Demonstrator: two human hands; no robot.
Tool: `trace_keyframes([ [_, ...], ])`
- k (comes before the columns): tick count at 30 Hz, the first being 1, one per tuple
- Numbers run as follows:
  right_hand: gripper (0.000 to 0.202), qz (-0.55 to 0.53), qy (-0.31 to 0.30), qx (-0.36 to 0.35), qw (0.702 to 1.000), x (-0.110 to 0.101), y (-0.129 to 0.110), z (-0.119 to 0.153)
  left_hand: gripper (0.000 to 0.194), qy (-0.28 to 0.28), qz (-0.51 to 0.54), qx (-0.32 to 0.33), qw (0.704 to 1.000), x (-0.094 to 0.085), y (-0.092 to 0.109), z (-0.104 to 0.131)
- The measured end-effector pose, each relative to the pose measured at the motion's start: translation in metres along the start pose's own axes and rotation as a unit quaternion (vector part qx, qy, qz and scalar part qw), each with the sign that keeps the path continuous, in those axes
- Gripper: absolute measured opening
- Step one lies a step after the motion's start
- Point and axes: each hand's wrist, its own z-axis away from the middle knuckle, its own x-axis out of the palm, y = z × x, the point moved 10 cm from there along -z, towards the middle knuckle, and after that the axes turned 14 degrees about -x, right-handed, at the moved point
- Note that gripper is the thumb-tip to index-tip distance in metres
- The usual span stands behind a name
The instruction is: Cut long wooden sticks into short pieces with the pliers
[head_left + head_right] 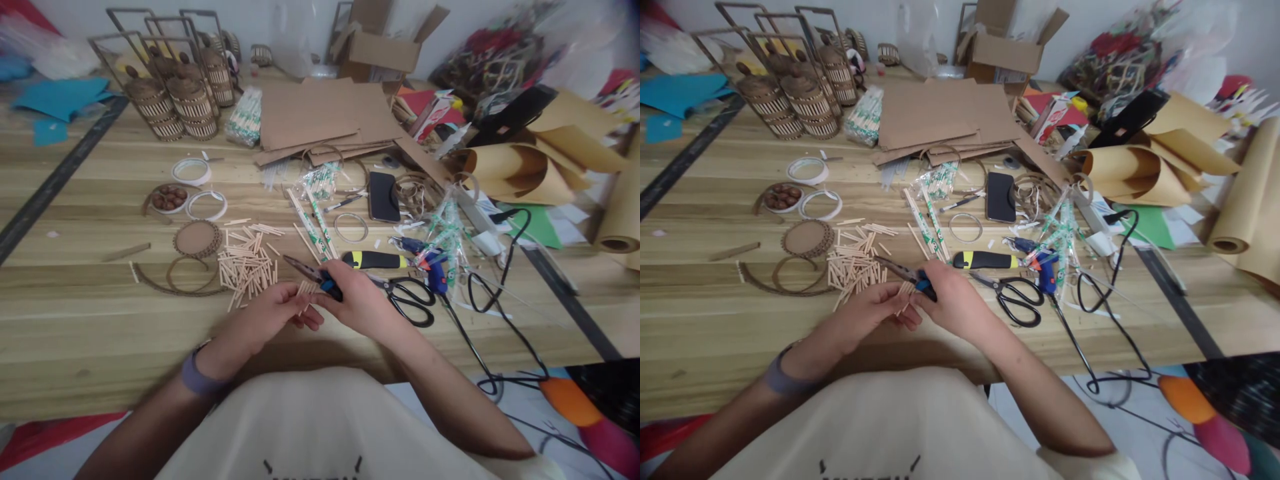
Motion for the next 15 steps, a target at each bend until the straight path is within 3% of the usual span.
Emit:
trace_keyframes([
  [4,0.022,-0.045,0.061,0.058,0.995,-0.001,0.012,0.006,0.036,-0.007,0.051,-0.015,0.999,-0.001,-0.005,0.001],
  [8,0.021,-0.095,0.112,0.067,0.987,0.001,0.012,0.012,0.036,-0.010,0.085,-0.013,0.996,-0.001,-0.008,-0.001],
  [15,0.019,-0.138,0.133,0.063,0.979,0.000,0.011,0.013,0.039,0.012,0.029,-0.003,0.999,0.001,0.000,0.004],
])
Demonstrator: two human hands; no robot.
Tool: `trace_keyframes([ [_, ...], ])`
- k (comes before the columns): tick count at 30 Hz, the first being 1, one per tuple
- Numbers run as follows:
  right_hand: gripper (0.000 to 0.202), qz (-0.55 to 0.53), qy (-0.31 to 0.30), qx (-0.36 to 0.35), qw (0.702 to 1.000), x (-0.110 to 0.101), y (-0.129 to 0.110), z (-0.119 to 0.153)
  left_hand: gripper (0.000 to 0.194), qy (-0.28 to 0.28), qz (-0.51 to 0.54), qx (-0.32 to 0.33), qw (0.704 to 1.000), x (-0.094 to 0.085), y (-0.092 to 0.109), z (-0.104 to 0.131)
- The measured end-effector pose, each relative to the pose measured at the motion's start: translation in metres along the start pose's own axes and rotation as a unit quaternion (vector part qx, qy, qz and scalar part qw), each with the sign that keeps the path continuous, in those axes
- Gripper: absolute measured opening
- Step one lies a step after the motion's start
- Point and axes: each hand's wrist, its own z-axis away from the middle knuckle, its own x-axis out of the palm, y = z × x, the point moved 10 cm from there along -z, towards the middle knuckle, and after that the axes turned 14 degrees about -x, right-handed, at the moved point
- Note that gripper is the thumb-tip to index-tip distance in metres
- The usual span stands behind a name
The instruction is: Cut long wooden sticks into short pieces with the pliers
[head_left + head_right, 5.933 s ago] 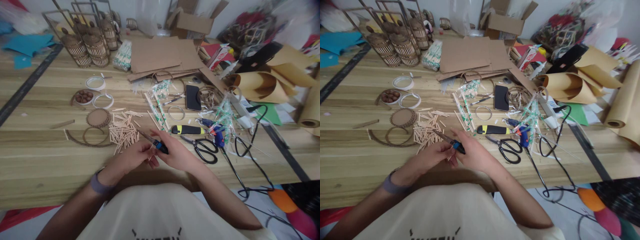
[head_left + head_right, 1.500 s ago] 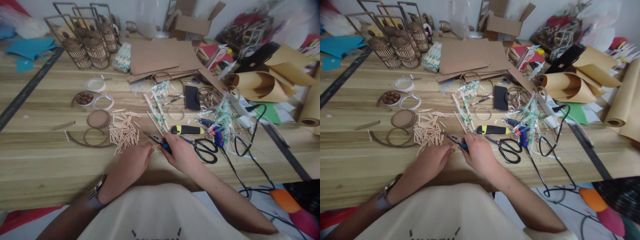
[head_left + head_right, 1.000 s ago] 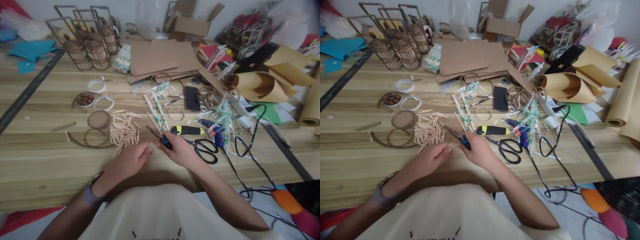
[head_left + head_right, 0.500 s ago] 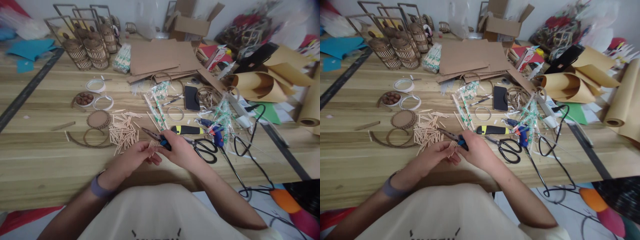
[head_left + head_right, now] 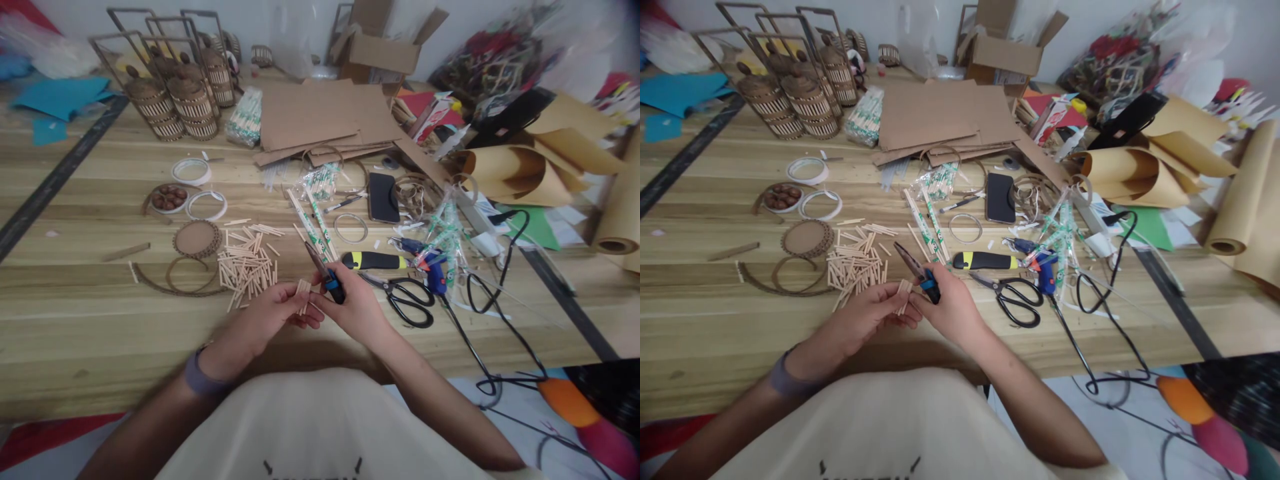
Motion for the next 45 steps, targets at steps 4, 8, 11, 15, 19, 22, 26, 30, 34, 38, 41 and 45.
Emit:
trace_keyframes([
  [4,0.012,0.042,-0.010,0.013,0.999,-0.012,0.009,-0.005,0.035,0.071,-0.103,0.044,0.991,-0.016,0.012,0.008],
  [8,0.015,0.202,-0.029,0.069,0.976,-0.031,0.030,-0.006,0.032,0.234,-0.258,0.082,0.934,-0.050,0.030,0.026],
  [11,0.019,0.279,-0.073,0.088,0.954,-0.029,0.036,-0.006,0.031,0.358,-0.396,0.065,0.843,-0.069,0.042,0.041],
  [15,0.017,0.336,-0.122,0.105,0.928,-0.016,0.036,-0.007,0.030,0.442,-0.545,0.019,0.712,-0.074,0.051,0.048],
  [19,0.015,0.356,-0.159,0.097,0.916,-0.001,0.032,-0.012,0.034,0.458,-0.587,0.046,0.666,-0.070,0.055,0.045],
  [22,0.016,0.361,-0.182,0.103,0.909,0.005,0.033,-0.014,0.036,0.462,-0.600,0.064,0.650,-0.069,0.054,0.043],
  [26,0.018,0.359,-0.192,0.103,0.908,0.011,0.032,-0.015,0.037,0.462,-0.615,0.054,0.637,-0.072,0.051,0.040],
  [30,0.015,0.343,-0.185,0.093,0.916,0.011,0.031,-0.014,0.036,0.458,-0.582,0.084,0.667,-0.072,0.054,0.043],
  [34,0.004,0.214,-0.134,0.072,0.965,-0.002,0.024,-0.015,0.036,0.453,-0.453,0.180,0.747,-0.068,0.066,0.059],
  [38,0.005,-0.016,-0.091,0.044,0.995,-0.005,0.010,-0.017,0.043,0.254,-0.221,0.098,0.936,-0.055,0.040,0.034],
  [41,0.008,-0.163,-0.066,0.057,0.983,0.004,0.003,-0.018,0.043,0.066,-0.075,0.013,0.995,-0.020,0.011,0.013],
  [45,0.014,-0.299,-0.087,0.091,0.946,0.031,-0.006,-0.016,0.040,-0.020,-0.003,-0.012,1.000,0.000,-0.003,0.003],
])
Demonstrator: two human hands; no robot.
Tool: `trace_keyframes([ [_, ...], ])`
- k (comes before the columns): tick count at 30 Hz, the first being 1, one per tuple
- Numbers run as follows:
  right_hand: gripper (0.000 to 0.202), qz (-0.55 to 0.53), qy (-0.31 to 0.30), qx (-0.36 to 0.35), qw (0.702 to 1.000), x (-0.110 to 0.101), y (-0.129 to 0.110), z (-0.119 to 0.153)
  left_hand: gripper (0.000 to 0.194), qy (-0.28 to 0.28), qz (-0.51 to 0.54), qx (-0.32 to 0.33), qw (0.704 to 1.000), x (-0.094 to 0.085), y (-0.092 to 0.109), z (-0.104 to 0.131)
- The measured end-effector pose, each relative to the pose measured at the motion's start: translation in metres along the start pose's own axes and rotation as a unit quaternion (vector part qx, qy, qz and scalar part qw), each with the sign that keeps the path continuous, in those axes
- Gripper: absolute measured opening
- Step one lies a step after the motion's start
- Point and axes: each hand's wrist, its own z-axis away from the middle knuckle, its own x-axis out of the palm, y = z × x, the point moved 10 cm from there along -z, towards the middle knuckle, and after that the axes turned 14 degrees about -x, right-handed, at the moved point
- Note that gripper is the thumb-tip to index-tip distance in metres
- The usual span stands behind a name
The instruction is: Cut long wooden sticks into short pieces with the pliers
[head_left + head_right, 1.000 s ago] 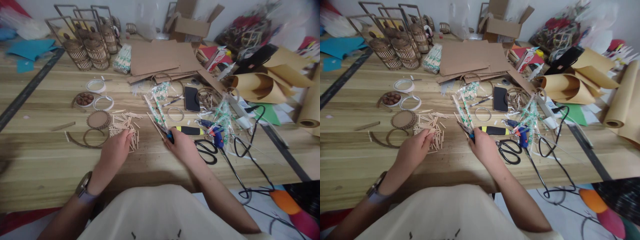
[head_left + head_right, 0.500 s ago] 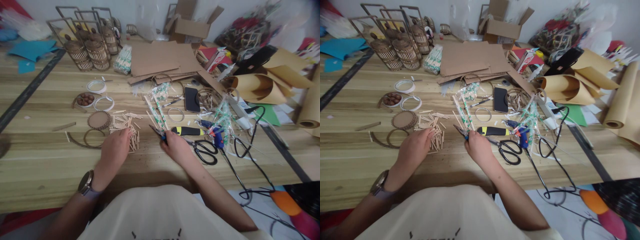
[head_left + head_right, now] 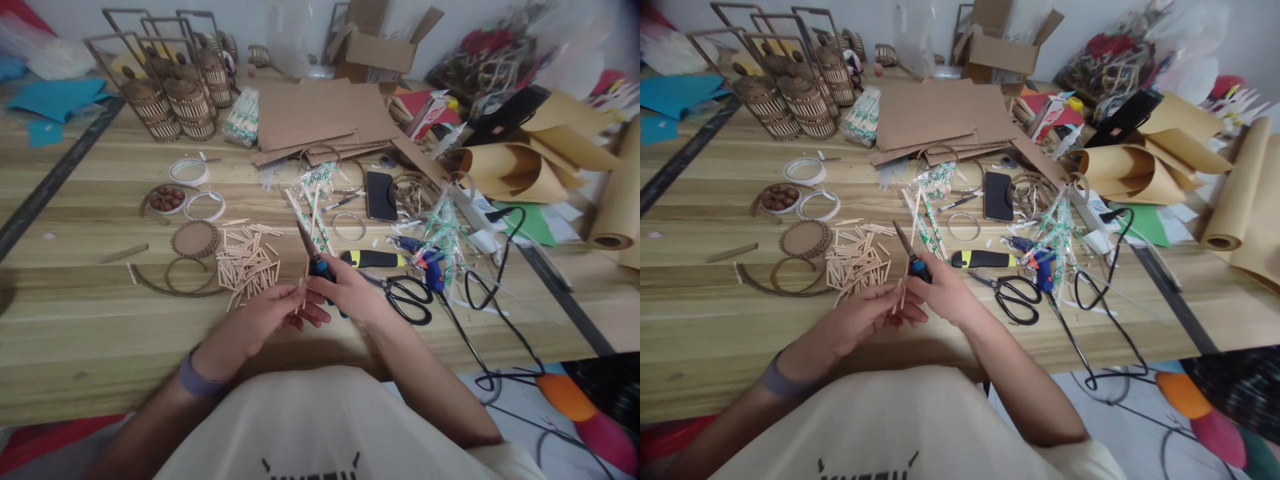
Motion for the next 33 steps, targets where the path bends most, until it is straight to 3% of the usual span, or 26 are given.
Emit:
trace_keyframes([
  [3,0.022,-0.064,-0.010,0.012,0.998,0.012,0.005,0.001,0.035,-0.014,0.019,0.007,1.000,0.002,-0.002,-0.001],
  [7,0.028,-0.115,-0.006,0.013,0.993,0.013,0.012,0.003,0.033,-0.030,0.038,0.029,0.998,0.003,0.001,-0.001],
  [11,0.023,0.050,0.049,-0.029,0.997,-0.012,0.011,0.002,0.029,-0.018,0.094,0.046,0.994,-0.002,0.005,-0.004],
  [14,0.034,0.245,0.107,-0.090,0.960,-0.030,-0.002,0.006,0.020,0.029,0.162,0.046,0.985,-0.014,0.004,-0.006],
  [17,0.044,0.352,0.093,-0.161,0.917,-0.021,-0.013,0.012,0.017,0.066,0.198,0.044,0.977,-0.021,0.001,-0.009],
  [20,0.046,0.394,0.054,-0.193,0.897,-0.006,-0.013,0.015,0.018,0.064,0.207,0.062,0.974,-0.018,0.005,-0.010],
  [24,0.044,0.414,0.063,-0.194,0.887,-0.004,-0.012,0.016,0.016,0.066,0.206,0.086,0.973,-0.014,0.011,-0.007],
  [33,0.039,0.376,0.082,-0.188,0.904,-0.004,-0.010,0.017,0.022,0.094,0.148,0.082,0.981,-0.013,0.009,-0.003],
])
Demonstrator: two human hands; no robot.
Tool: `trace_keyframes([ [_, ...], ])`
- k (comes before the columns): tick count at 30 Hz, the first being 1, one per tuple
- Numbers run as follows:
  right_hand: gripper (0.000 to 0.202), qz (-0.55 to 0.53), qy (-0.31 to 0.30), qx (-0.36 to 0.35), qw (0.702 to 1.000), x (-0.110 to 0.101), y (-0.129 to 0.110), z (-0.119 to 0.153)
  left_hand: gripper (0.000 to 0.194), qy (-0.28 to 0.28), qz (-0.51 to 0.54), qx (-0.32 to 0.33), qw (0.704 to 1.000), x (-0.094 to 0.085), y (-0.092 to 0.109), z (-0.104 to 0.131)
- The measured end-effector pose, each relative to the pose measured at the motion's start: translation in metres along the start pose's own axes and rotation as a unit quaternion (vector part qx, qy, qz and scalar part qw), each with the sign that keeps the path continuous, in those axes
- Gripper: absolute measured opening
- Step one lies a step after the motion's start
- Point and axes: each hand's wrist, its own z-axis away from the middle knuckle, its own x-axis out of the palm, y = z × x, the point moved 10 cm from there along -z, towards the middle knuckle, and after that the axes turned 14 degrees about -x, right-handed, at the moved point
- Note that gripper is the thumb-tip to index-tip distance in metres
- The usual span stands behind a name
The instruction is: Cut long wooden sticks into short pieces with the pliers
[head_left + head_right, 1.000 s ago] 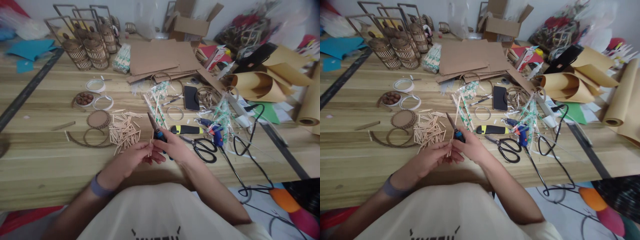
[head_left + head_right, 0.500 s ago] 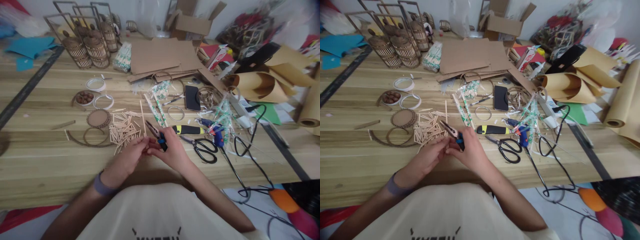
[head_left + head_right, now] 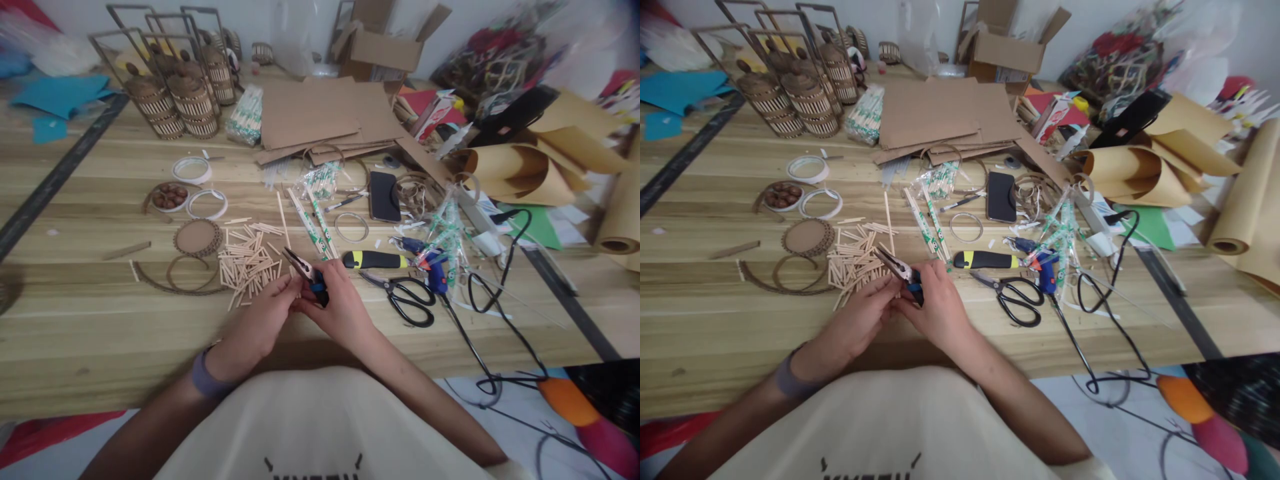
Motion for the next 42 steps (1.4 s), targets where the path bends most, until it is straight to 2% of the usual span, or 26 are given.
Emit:
trace_keyframes([
  [3,0.038,-0.056,-0.029,0.042,0.997,-0.002,0.003,0.002,0.025,-0.003,-0.032,-0.004,0.999,-0.002,-0.001,0.001],
  [7,0.029,-0.157,-0.121,0.141,0.970,-0.009,0.014,0.015,0.031,0.014,-0.107,-0.024,0.994,-0.012,-0.001,0.008],
  [10,0.028,-0.234,-0.199,0.193,0.932,-0.011,0.019,0.031,0.037,-0.017,-0.161,-0.045,0.986,-0.010,-0.002,0.013],
  [13,0.028,-0.291,-0.270,0.257,0.881,-0.007,0.023,0.051,0.037,-0.042,-0.196,-0.056,0.978,-0.005,-0.003,0.018],
  [16,0.029,-0.345,-0.285,0.320,0.835,-0.001,0.024,0.064,0.032,-0.079,-0.199,-0.079,0.974,0.005,-0.008,0.021],
  [18,0.030,-0.366,-0.283,0.337,0.820,0.002,0.022,0.065,0.031,-0.113,-0.191,-0.097,0.970,0.012,-0.013,0.022],
  [21,0.028,-0.362,-0.295,0.340,0.816,0.005,0.020,0.062,0.032,-0.146,-0.189,-0.111,0.965,0.019,-0.016,0.024],
  [25,0.026,-0.376,-0.316,0.331,0.806,0.007,0.012,0.057,0.034,-0.159,-0.202,-0.118,0.959,0.024,-0.017,0.025],
  [36,0.012,-0.341,-0.355,0.257,0.832,0.010,0.004,0.040,0.037,-0.183,-0.196,-0.129,0.955,0.029,-0.019,0.030],
  [42,0.012,-0.362,-0.358,0.246,0.825,0.013,0.002,0.039,0.035,-0.191,-0.178,-0.151,0.953,0.030,-0.024,0.031],
])
